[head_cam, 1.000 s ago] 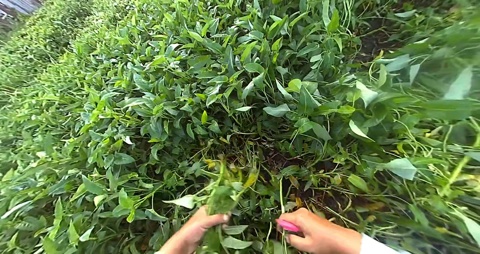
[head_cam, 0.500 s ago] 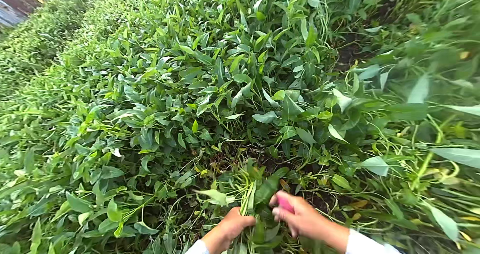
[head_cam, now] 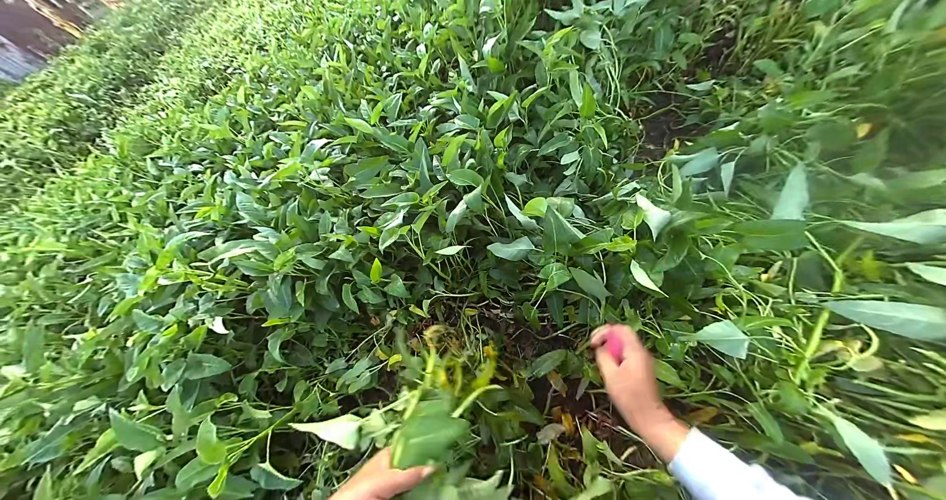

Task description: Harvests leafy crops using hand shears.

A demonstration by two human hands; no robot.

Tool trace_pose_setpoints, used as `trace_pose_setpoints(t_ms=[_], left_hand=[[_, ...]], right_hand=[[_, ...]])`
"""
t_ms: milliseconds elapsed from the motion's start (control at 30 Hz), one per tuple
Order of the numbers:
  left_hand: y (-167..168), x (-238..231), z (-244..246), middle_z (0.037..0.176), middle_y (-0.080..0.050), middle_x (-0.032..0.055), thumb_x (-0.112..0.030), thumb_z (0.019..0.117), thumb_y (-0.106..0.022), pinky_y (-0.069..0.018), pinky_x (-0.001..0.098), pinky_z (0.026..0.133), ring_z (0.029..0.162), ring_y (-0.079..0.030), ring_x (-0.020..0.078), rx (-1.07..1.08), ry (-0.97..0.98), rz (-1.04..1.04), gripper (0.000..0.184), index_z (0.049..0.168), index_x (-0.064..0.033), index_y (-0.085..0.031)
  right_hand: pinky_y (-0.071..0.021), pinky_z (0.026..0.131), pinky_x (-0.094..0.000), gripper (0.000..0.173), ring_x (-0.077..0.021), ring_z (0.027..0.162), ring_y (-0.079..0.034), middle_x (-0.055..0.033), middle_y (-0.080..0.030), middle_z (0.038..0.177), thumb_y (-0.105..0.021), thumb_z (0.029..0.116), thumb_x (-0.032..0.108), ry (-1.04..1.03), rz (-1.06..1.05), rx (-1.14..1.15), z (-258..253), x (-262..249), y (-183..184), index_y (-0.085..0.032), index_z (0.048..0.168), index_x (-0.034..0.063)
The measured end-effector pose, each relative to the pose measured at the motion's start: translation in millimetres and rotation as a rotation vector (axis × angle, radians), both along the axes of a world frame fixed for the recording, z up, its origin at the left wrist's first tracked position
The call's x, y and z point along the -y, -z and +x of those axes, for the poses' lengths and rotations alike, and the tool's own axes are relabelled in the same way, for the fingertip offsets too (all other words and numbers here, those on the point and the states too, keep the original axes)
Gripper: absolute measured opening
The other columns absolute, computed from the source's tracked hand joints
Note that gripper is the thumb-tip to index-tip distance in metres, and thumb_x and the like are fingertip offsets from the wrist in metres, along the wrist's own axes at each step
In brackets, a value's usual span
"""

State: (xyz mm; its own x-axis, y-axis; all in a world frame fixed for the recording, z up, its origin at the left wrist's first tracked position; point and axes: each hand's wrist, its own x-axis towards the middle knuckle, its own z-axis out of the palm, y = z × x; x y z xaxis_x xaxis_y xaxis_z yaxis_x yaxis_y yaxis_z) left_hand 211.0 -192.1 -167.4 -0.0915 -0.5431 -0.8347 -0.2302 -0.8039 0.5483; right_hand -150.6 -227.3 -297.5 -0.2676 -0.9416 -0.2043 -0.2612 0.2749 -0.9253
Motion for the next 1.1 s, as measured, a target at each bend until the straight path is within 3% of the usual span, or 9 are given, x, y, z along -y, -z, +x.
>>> trace_pose_setpoints(t_ms=[200, 333, 433, 533, 667, 767, 900, 1000, 1100], left_hand=[[-62, -13, 57, 0.091, -0.075, -0.0036, -0.002, 0.0976, -0.049, -0.0614, 0.0278, 0.076, 0.084, -0.072, 0.0071, 0.166, -0.255, -0.162, 0.021, 0.114, -0.0127, -0.056], [-100, -27, 99, 0.097, -0.074, -0.0043, -0.010, 0.0957, -0.051, -0.0596, 0.0237, 0.080, 0.089, -0.070, 0.0046, 0.170, -0.350, -0.409, 0.020, 0.112, -0.0141, -0.062], [-118, -33, 126, 0.098, -0.073, -0.0032, -0.017, 0.0874, -0.069, -0.0584, 0.0233, 0.080, 0.090, -0.069, 0.0058, 0.166, -0.339, -0.547, 0.019, 0.106, -0.0157, -0.067], [-130, -31, 123, 0.102, -0.073, -0.0012, -0.015, 0.0878, -0.066, -0.0581, 0.0250, 0.080, 0.092, -0.069, 0.0085, 0.262, -0.252, -0.653, 0.020, 0.108, -0.0137, -0.068], [-123, -21, 98, 0.105, -0.075, 0.0081, -0.025, 0.0828, -0.076, -0.0605, 0.0352, 0.082, 0.094, -0.072, 0.0191, 0.377, -0.022, -0.751, 0.034, 0.111, -0.0077, -0.070], [-109, -17, 50, 0.096, -0.074, -0.0011, -0.017, 0.0823, -0.069, -0.0611, 0.0322, 0.079, 0.087, -0.071, 0.0098, 0.431, 0.203, -0.546, 0.026, 0.107, -0.0102, -0.069], [-67, -31, -2, 0.097, -0.070, 0.0021, -0.014, 0.0939, -0.065, -0.0567, 0.0354, 0.084, 0.089, -0.067, 0.0094, 0.263, 0.443, -0.128, 0.021, 0.112, -0.0035, -0.067], [-36, -70, -11, 0.107, -0.070, -0.0013, -0.034, 0.0983, -0.059, -0.0550, 0.0340, 0.094, 0.100, -0.066, 0.0068, 0.057, 0.297, -0.053, 0.038, 0.122, -0.0045, -0.063], [-29, -104, -9, 0.103, -0.075, -0.0081, -0.035, 0.0896, -0.076, -0.0581, 0.0308, 0.092, 0.097, -0.070, 0.0054, -0.140, 0.066, -0.037, 0.039, 0.119, -0.0137, -0.063]], right_hand=[[-0.0499, 0.057, -0.0336, 0.065, -0.0183, 0.066, -0.059, -0.0188, -0.064, 0.116, -0.073, 0.0967, 0.016, 0.273, 0.253, 0.274, -24, 64, 17, -0.042, 0.153, 0.0078], [-0.0516, 0.061, -0.0406, 0.047, -0.0198, 0.066, -0.059, -0.0149, -0.069, 0.108, -0.071, 0.0965, 0.014, 0.151, 0.123, 0.190, -7, 44, 9, -0.057, 0.140, 0.0058], [-0.0566, 0.061, -0.0428, 0.031, -0.0197, 0.068, -0.064, -0.0123, -0.071, 0.101, -0.070, 0.0956, 0.013, 0.008, -0.101, 0.032, 11, 4, -12, -0.066, 0.125, 0.0038], [-0.0609, 0.085, -0.0352, 0.022, -0.0143, 0.097, -0.069, -0.0073, -0.071, 0.110, -0.064, 0.0950, 0.016, -0.267, -0.446, -0.046, 33, -35, -27, -0.074, 0.114, 0.0087], [-0.0631, 0.082, -0.0329, 0.024, -0.0146, 0.098, -0.072, -0.0061, -0.073, 0.112, -0.054, 0.1066, 0.023, -0.739, -0.791, 0.038, 69, -69, -39, -0.073, 0.119, 0.0173], [-0.0623, 0.076, -0.0353, 0.021, -0.0200, 0.092, -0.073, -0.0091, -0.072, 0.107, -0.056, 0.1062, 0.020, -1.012, -0.962, 0.082, 97, -83, -44, -0.070, 0.121, 0.0138], [-0.0617, 0.071, -0.0371, 0.018, -0.0232, 0.083, -0.072, -0.0120, -0.071, 0.097, -0.062, 0.1017, 0.023, -1.006, -1.006, 0.103, 125, -92, -45, -0.071, 0.104, 0.0067], [-0.0620, 0.075, -0.0392, 0.015, -0.0260, 0.087, -0.072, -0.0143, -0.072, 0.096, -0.066, 0.0980, 0.020, -0.923, -0.943, 0.124, 132, -93, -46, -0.071, 0.104, 0.0070], [-0.0609, 0.089, -0.0374, 0.020, -0.0266, 0.107, -0.069, -0.0187, -0.066, 0.122, -0.062, 0.0985, 0.005, -0.986, -0.812, 0.276, 134, -92, -47, -0.069, 0.117, 0.0070]])
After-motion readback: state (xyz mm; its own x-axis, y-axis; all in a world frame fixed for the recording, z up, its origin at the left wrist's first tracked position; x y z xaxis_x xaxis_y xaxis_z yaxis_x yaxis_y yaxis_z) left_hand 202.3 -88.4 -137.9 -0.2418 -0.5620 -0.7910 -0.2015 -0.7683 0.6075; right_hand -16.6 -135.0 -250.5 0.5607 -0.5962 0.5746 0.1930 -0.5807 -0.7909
